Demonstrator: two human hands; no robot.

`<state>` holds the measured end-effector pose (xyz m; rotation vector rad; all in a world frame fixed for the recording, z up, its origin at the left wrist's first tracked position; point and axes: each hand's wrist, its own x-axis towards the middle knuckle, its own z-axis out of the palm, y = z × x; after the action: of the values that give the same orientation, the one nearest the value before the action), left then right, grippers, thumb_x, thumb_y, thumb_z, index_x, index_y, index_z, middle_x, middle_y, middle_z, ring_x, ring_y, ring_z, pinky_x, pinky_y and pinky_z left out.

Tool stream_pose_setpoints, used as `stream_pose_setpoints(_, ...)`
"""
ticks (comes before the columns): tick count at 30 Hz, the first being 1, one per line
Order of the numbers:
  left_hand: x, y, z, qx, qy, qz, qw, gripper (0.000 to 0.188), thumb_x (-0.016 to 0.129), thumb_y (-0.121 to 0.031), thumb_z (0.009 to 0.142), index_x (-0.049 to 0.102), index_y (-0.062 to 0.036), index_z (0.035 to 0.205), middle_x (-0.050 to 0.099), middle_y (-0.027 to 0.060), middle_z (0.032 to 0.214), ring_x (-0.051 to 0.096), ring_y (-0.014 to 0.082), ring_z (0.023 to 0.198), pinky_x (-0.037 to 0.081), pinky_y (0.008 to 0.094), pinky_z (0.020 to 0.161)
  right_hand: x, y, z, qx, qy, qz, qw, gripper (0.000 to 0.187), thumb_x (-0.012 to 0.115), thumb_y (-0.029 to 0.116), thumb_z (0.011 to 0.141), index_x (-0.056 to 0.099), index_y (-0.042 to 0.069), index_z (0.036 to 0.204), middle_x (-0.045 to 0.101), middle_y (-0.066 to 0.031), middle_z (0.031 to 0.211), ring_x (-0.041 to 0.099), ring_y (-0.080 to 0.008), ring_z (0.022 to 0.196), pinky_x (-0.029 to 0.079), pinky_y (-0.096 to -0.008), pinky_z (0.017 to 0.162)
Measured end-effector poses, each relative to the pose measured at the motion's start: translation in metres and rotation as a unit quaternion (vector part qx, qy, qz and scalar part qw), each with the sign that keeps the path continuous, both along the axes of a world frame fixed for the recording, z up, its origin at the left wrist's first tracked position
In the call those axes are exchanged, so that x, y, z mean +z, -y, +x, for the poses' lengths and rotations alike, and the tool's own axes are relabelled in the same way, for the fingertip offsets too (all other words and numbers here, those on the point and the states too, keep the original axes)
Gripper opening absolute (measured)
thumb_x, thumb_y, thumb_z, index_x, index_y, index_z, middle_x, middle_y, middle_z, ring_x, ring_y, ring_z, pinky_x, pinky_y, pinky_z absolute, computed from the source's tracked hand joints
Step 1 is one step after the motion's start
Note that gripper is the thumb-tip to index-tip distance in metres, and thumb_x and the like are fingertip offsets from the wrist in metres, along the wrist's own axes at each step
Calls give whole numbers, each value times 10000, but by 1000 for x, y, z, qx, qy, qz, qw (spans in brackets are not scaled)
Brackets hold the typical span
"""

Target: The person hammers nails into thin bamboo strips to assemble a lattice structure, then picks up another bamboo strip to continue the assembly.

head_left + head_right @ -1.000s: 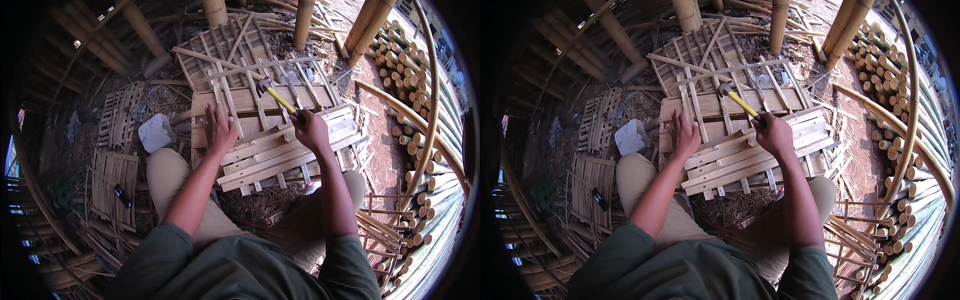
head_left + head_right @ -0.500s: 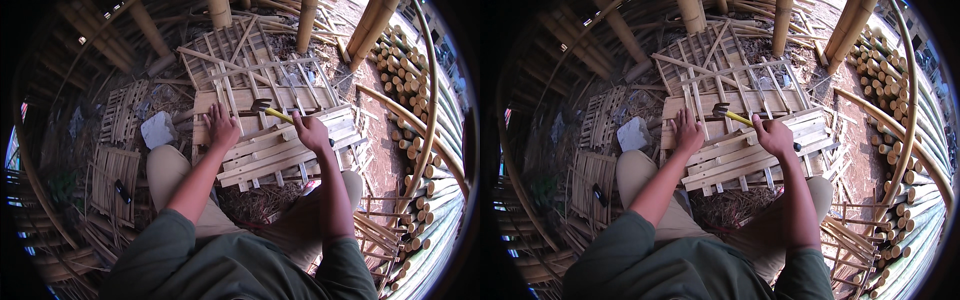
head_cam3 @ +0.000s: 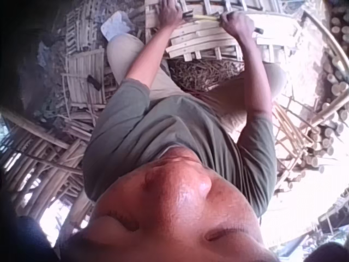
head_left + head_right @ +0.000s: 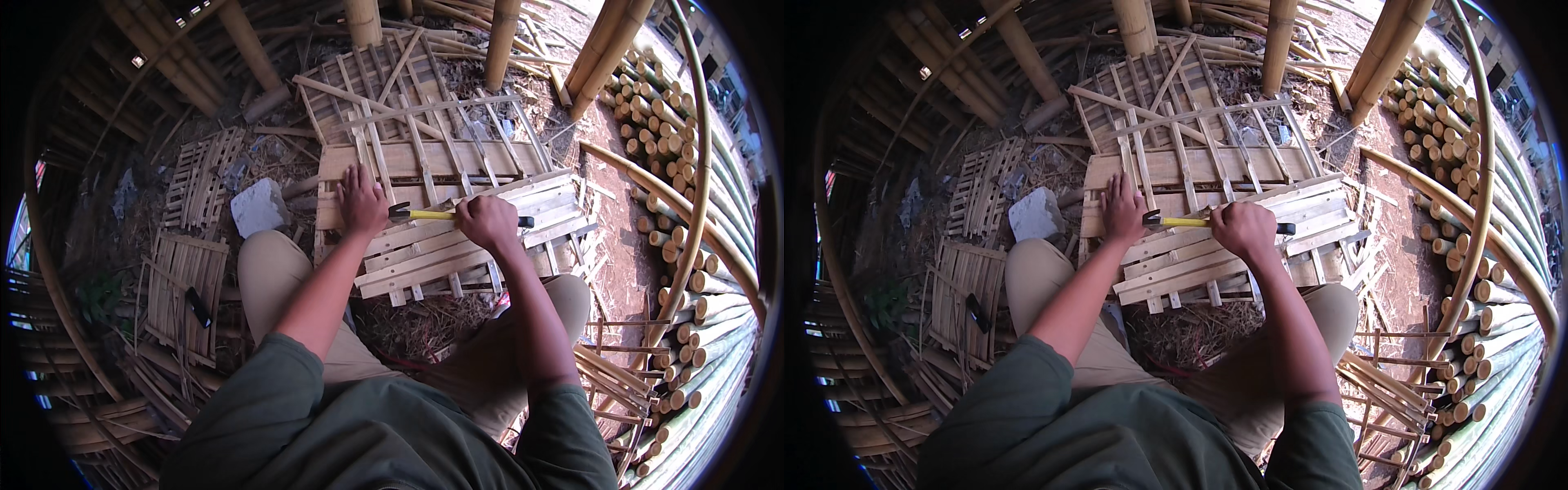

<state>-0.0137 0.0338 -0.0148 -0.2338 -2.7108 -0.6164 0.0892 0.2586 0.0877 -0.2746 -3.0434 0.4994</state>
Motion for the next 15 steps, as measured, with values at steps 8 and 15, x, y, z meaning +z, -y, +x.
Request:
stream_pose_setpoints(8, -5, 5, -1, -7, -2, 19, 1000, 533, 442, -260, 944, 404, 4, 1405, 380, 220, 1484, 306, 343, 1419, 216, 545, 1151, 11, 2, -5, 24, -24, -2, 999, 459, 500, 415, 874, 719, 70, 668, 646, -175, 628, 660, -384, 661, 523, -482, 648)
stream_pose_setpoints(15, -13, 7, -10, 3, -28, 59, 998, 471, 424, -227, 961, 461, 0, 1371, 433, 188, 1457, 352, 323, 1396, 260, 503, 1140, 16, 6, -3, 28, -49, 76, 996, 458, 509, 397, 867, 710, 58, 634, 647, -183, 633, 650, -380, 617, 529, -467, 643)
